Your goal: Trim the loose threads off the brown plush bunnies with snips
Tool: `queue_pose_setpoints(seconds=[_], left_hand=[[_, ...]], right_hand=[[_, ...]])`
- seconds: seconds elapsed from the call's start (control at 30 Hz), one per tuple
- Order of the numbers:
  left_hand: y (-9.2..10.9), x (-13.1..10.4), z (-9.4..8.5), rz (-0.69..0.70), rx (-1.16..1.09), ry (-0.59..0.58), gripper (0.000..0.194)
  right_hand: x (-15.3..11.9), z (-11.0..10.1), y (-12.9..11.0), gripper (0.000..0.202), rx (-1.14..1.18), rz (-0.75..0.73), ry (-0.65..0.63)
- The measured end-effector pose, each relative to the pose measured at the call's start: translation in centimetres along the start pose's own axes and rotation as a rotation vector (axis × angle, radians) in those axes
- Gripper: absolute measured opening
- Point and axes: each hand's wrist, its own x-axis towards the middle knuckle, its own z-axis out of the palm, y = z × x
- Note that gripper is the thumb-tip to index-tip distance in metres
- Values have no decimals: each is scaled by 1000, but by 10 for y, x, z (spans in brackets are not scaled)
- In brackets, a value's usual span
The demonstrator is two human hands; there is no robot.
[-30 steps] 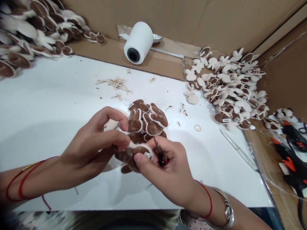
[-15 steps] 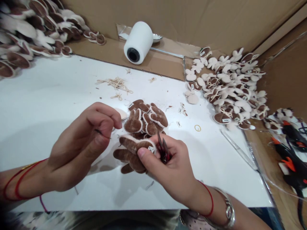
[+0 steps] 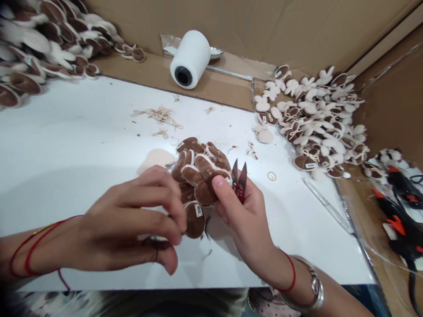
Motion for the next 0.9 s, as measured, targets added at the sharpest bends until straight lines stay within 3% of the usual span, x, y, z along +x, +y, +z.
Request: queue_pose_setpoints(seconds=[0.07, 0.13, 0.23, 0.33, 0.47, 0.7, 0.9], left_hand=[[1, 0, 0, -8, 23, -10, 35], [2, -2, 0, -37, 63, 79, 41], [2, -5, 2, -83, 113, 185, 38], [-1, -5, 6, -117, 84, 208, 29], [-4, -4, 10, -171, 79, 246, 24], [-5, -5, 10, -130, 202, 227, 22], [-8, -6, 10, -93, 185, 142, 22]], right_hand=[[-1, 2, -2, 29, -17, 9, -23], [-2, 5, -3, 23, -30, 31, -69], [-5, 7, -5, 27, -20, 70, -168], [-7, 8, -7, 34, -15, 106, -267], [-8, 8, -11, 40, -117, 177, -297], [-7, 10, -11, 32, -299, 155, -273], [-7, 9, -9, 30, -239, 130, -304]])
